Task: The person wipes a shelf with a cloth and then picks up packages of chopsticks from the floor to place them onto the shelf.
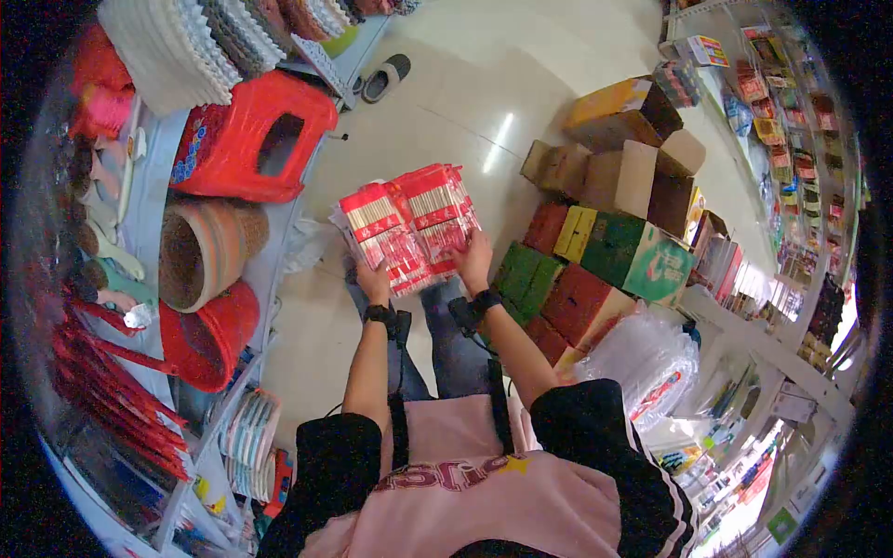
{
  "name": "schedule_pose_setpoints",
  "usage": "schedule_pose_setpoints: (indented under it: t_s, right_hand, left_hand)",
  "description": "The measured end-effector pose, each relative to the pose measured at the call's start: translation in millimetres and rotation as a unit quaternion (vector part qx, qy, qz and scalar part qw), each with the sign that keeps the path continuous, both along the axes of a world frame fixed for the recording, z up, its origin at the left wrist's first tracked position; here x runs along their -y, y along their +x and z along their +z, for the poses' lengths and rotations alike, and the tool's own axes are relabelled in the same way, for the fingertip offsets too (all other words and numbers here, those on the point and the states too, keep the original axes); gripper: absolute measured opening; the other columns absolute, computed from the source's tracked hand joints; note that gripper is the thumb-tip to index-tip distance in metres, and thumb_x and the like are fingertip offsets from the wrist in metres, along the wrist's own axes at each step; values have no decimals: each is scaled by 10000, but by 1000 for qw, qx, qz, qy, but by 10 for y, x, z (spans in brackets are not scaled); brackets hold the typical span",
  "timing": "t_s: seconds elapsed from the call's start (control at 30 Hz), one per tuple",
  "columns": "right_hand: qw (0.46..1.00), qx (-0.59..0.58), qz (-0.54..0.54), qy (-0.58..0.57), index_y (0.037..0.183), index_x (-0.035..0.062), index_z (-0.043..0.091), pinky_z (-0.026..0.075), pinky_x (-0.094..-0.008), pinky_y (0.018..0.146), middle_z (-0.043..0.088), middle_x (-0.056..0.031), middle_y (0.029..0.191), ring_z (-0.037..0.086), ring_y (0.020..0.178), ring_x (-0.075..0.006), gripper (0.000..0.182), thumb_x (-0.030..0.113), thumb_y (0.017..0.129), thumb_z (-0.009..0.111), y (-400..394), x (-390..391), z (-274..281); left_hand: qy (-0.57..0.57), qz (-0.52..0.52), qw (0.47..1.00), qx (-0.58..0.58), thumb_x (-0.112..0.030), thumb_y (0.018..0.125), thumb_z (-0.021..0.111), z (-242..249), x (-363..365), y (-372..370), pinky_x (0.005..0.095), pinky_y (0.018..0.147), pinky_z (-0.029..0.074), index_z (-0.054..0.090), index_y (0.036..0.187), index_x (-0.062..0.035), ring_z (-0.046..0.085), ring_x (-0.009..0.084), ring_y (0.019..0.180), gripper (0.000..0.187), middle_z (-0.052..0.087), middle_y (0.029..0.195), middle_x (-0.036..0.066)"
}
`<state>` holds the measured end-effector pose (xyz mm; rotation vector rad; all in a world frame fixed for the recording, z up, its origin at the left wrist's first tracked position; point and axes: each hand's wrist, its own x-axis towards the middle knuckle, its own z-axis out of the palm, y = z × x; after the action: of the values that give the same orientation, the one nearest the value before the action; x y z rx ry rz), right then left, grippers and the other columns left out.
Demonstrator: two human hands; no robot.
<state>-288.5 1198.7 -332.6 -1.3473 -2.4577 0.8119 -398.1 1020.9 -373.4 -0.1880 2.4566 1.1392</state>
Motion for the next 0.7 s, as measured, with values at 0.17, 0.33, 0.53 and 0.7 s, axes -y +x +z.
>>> schedule_pose_setpoints:
  t_s: [0.17, 0.33, 0.53, 0.7]
  right_hand:
    - [965, -109, -57, -229, 995, 2, 501, 446, -387, 732, 570, -191, 949, 564, 866, -326, 398, 95, 660, 697, -19, -64, 351]
    - [934, -154, -69, -315, 1022, 27, 460, 482, -306, 732, 616, -89, 946, 606, 840, -183, 333, 7, 737, 632, 180, -103, 378]
    - [789, -240, -30, -564, 1162, 47, 426, 469, -273, 802, 587, -55, 1029, 571, 919, -127, 389, 75, 816, 603, 67, 82, 1159]
    - [898, -202, 130, -368, 1206, 31, 401, 401, -310, 889, 494, -88, 1139, 487, 1034, -189, 559, 181, 752, 691, -200, 725, 937]
  left_hand:
    - [16, -6, 1000, 21, -70, 673, 688, 122, 52, -91, 366, 809, 433, 515, 986, 20, 578, 314, 917, 369, 592, 987, 197]
    - [192, 2, 978, 78, -54, 741, 622, 528, 185, -167, 324, 820, 428, 497, 1033, 1, 554, 233, 946, 322, 577, 1021, 128]
    - [378, 25, 896, 230, -26, 804, 545, 1173, 413, -195, 293, 833, 444, 456, 1135, 2, 541, 186, 980, 343, 554, 1075, 94]
    - [384, -1, 880, 279, -49, 834, 501, 1255, 714, -37, 327, 929, 392, 345, 1284, -4, 443, 186, 1147, 478, 430, 1280, 89]
